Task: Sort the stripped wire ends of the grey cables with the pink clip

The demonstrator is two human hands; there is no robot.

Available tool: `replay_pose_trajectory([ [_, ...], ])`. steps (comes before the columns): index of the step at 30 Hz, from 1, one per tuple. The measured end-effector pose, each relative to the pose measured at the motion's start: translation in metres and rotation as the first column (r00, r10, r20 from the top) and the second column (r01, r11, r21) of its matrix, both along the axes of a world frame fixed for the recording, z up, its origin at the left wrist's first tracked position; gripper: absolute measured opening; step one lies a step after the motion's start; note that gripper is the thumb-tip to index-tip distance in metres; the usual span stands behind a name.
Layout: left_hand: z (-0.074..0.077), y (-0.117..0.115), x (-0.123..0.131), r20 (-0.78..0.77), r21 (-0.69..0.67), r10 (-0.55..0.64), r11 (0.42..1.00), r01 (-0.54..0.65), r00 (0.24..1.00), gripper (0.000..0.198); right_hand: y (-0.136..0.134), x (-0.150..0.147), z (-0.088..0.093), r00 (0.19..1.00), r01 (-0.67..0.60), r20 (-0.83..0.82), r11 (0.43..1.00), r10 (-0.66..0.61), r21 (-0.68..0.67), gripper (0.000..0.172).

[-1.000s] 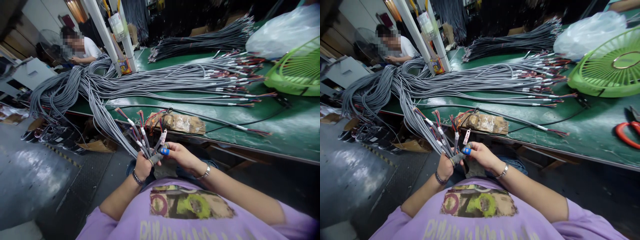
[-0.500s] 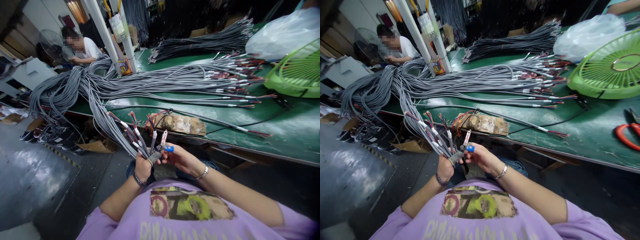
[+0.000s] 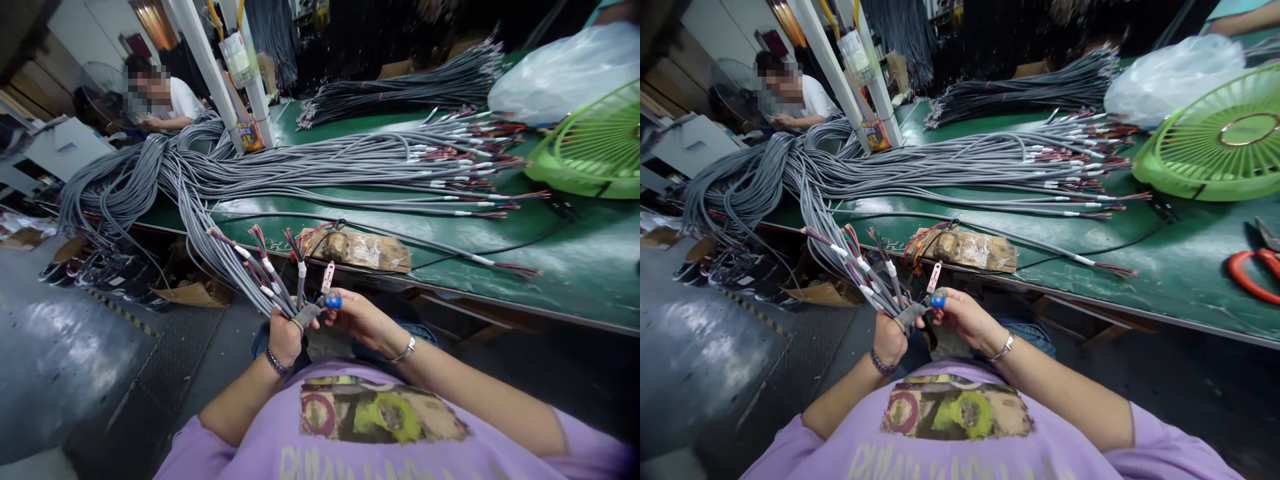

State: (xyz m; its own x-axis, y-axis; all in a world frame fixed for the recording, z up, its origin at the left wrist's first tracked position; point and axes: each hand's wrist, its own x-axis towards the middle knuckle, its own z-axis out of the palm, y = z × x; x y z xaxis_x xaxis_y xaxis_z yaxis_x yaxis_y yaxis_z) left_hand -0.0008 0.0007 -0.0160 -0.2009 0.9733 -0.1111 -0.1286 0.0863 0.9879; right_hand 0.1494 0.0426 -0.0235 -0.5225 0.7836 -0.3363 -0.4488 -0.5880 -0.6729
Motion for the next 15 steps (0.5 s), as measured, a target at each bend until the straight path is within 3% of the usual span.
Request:
replay_pose_trajectory([
  [5, 0.012, 0.003, 0.004, 0.074, 0.093, -0.014, 0.996, 0.007, 0.997, 0.018, 0.019, 0.005, -0.005, 0.992, 0.003, -0.124, 0.996, -0.014, -0.088, 0.035],
  [10, 0.016, 0.009, 0.013, 0.057, 0.09, -0.034, 0.996, 0.028, 0.998, 0.023, 0.03, -0.005, 0.003, 0.995, 0.015, -0.101, 0.997, -0.008, 0.07, 0.039],
  [15, 0.012, 0.012, 0.015, 0.006, 0.089, -0.044, 0.995, 0.043, 0.999, 0.023, 0.027, -0.012, -0.002, 0.944, 0.253, 0.132, 0.92, -0.303, 0.299, 0.048],
])
